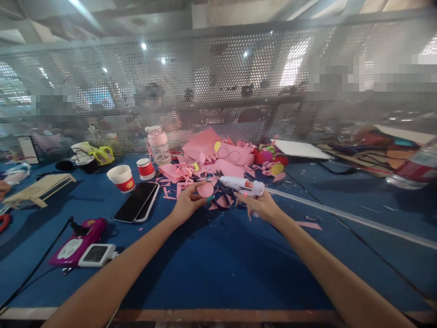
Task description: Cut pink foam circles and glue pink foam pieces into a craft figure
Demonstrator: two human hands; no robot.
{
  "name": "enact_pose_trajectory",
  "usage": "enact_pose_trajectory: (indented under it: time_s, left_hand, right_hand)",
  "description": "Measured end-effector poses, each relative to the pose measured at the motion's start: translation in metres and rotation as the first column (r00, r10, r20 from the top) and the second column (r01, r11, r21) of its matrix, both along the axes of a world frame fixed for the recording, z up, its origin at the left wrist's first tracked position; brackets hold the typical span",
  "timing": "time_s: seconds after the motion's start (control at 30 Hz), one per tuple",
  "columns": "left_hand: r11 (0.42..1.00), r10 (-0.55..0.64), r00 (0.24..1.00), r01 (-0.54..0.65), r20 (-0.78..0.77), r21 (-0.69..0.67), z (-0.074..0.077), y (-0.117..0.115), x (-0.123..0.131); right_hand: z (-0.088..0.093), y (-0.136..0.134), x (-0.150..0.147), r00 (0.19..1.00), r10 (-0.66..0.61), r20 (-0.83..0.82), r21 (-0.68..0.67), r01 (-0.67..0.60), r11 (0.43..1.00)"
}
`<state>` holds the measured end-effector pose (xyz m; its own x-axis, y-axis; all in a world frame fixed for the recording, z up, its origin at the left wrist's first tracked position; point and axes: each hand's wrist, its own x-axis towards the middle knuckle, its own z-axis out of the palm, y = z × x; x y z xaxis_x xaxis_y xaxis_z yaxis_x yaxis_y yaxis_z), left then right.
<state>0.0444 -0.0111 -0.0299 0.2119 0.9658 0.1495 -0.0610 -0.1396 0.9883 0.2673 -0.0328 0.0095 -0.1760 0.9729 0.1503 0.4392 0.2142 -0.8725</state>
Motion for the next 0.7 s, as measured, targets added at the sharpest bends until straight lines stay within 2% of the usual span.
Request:
enact_pose_trajectory:
  time_s: [0.07, 0.1, 0.17, 0.23, 0.3, 0.37, 0.47, 0.53, 0.63, 0.7]
  left_hand:
    - [1.000, 0.015, 1.000, -0.015, -0.006, 0.027, -0.001, 0.002, -0.001]
    - [0.998, 0.025, 1.000, -0.025, -0.009, 0.050, -0.002, 0.003, -0.001]
    - [0.993, 0.057, 0.998, -0.054, -0.032, 0.105, -0.002, 0.004, -0.002]
    - [0.982, 0.128, 0.989, -0.116, -0.073, 0.150, -0.002, 0.006, -0.005]
    - [0.964, 0.218, 0.970, -0.197, -0.110, 0.178, -0.003, 0.008, -0.007]
    - [0.944, 0.292, 0.950, -0.268, -0.110, 0.191, -0.003, 0.009, -0.009]
    - [0.926, 0.356, 0.931, -0.339, -0.084, 0.165, -0.003, 0.009, -0.011]
    - [0.912, 0.400, 0.913, -0.387, -0.086, 0.132, -0.003, 0.009, -0.012]
    - [0.872, 0.484, 0.871, -0.471, -0.088, 0.132, -0.004, 0.011, -0.013]
    - [0.825, 0.560, 0.824, -0.546, -0.087, 0.143, -0.004, 0.014, -0.016]
  right_hand:
    - [0.001, 0.005, 0.008, 0.981, -0.122, 0.151, 0.192, 0.092, 0.977]
    - [0.002, 0.008, 0.012, 0.942, -0.217, 0.257, 0.318, 0.130, 0.939]
    - [0.004, 0.014, 0.020, 0.798, -0.391, 0.458, 0.452, 0.170, 0.876]
    - [0.006, 0.020, 0.027, 0.629, -0.471, 0.619, 0.427, 0.234, 0.873]
    - [0.004, 0.026, 0.035, 0.529, -0.447, 0.722, 0.364, 0.260, 0.895]
    - [-0.002, 0.033, 0.046, 0.506, -0.377, 0.776, 0.315, 0.208, 0.926]
    - [-0.013, 0.044, 0.066, 0.556, -0.289, 0.780, 0.253, 0.143, 0.957]
    - [-0.017, 0.050, 0.078, 0.569, -0.319, 0.758, 0.290, 0.143, 0.946]
    - [-0.013, 0.055, 0.087, 0.543, -0.383, 0.747, 0.390, 0.110, 0.914]
    - [-0.005, 0.055, 0.081, 0.591, -0.405, 0.698, 0.460, 0.063, 0.886]
